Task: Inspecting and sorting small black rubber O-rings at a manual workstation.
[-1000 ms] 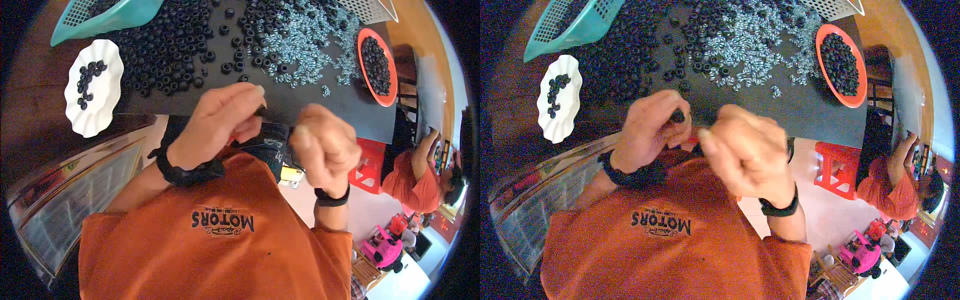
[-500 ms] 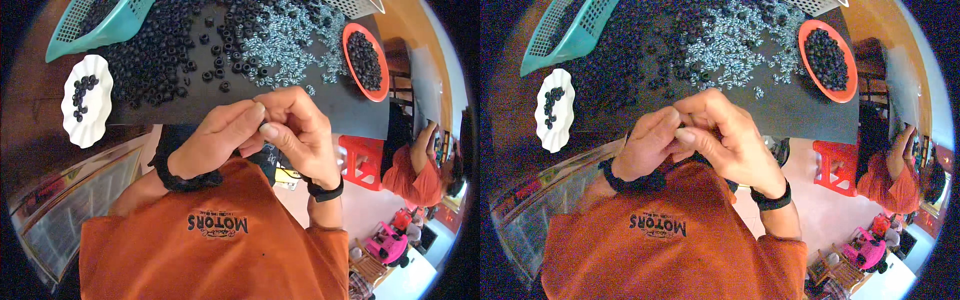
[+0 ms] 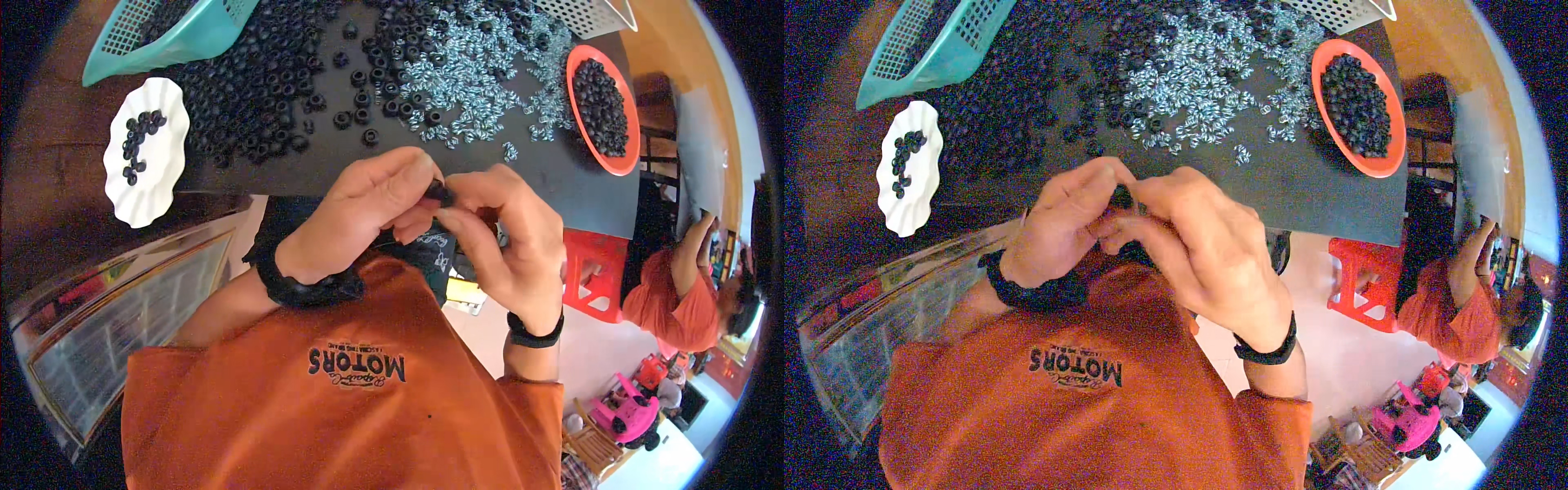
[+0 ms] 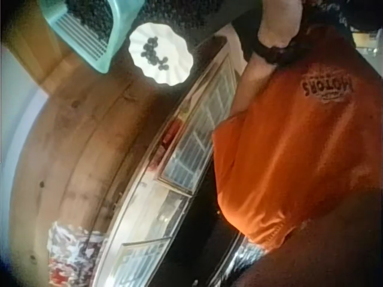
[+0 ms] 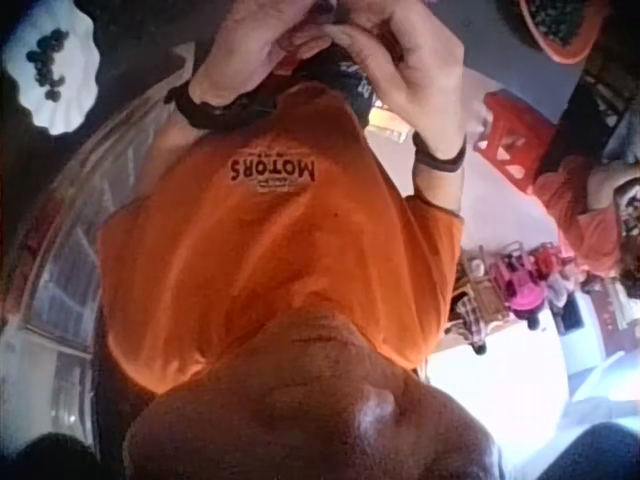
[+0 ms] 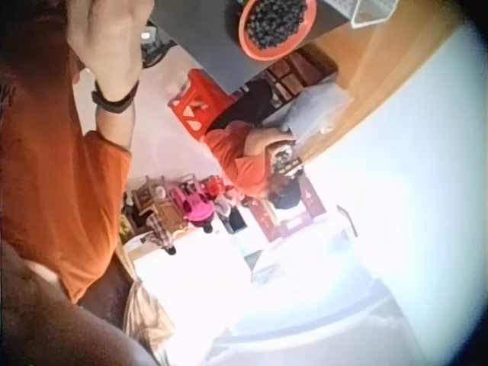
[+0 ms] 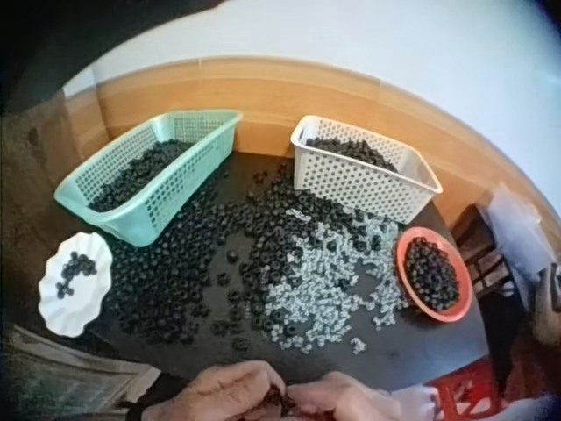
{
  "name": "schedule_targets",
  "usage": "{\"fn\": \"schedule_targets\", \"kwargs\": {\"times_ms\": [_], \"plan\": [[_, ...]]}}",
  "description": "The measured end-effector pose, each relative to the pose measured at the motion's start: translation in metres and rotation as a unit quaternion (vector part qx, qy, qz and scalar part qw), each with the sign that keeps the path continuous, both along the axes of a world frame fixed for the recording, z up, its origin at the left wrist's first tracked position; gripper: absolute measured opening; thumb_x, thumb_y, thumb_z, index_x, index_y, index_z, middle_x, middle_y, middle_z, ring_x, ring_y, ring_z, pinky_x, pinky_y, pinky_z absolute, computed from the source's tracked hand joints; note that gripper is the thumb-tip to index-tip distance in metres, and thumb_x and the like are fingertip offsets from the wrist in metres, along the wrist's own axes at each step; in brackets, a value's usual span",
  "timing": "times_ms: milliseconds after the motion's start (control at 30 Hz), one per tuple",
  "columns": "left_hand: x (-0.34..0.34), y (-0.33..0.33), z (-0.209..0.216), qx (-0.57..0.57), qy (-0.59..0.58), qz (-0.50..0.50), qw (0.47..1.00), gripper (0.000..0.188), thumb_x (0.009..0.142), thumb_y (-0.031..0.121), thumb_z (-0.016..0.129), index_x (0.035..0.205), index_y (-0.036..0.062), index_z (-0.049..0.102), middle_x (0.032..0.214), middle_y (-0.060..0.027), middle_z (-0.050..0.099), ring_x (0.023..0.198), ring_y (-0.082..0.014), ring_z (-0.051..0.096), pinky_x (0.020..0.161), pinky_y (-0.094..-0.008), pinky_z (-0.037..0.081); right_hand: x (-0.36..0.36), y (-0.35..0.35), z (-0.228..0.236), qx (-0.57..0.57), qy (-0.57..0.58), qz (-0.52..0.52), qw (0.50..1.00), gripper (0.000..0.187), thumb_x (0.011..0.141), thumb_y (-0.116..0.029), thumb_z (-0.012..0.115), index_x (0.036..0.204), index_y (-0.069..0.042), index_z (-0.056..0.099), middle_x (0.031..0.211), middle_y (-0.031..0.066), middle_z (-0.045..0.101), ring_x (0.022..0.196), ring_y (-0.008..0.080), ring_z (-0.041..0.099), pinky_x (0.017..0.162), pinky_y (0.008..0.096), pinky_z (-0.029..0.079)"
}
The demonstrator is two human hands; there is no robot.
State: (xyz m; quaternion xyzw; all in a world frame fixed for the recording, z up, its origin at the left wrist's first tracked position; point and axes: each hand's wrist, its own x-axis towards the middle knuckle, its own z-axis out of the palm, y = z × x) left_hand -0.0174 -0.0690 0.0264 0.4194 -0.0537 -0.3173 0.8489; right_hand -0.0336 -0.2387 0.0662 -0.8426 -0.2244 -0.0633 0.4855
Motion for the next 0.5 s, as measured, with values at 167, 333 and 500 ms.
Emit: {"fn": "schedule_targets", "kwargs": {"times_ms": [167, 333, 500], "plan": [[0.001, -0.009, 0.003, 0.026, -0.023, -0.033, 0.999, 0.031, 0.099, 0.031, 0.04, 0.092, 0.0036, 0.052, 0.066, 0.0033, 0.042, 0.059, -0.0053, 0.039, 0.054, -0.0203, 0.033, -0.004, -0.009, 0.0, -0.041, -0.054, -0.033, 0.997, 0.017, 0.075, 0.007, 0.065, 0.091, 0.0, 0.06, 0.069, 0.007, 0.057, 0.056, 0.0128, 0.052, 0.048, 0.024, 0.04], [0.003, -0.018, 0.001, 0.075, -0.06, -0.051, 0.994, 0.031, 0.099, 0.032, 0.04, 0.097, 0.0037, 0.052, 0.065, 0.0017, 0.044, 0.058, -0.0067, 0.04, 0.052, -0.0218, 0.033, -0.007, -0.038, 0.011, -0.09, -0.048, -0.128, 0.986, 0.009, 0.082, -0.001, 0.063, 0.09, 0.0, 0.06, 0.068, 0.0025, 0.057, 0.056, 0.0081, 0.049, 0.048, 0.0222, 0.037], [0.004, -0.007, -0.004, 0.114, -0.093, -0.031, 0.989, 0.028, 0.098, 0.029, 0.045, 0.09, 0.0033, 0.055, 0.066, 0.004, 0.045, 0.06, -0.0035, 0.041, 0.055, -0.0197, 0.034, 0.028, -0.122, 0.023, -0.09, -0.004, -0.35, 0.932, 0.016, 0.09, -0.015, 0.058, 0.092, 0.001, 0.062, 0.069, -0.0013, 0.056, 0.056, 0.003, 0.042, 0.049, 0.0183, 0.032]]}}
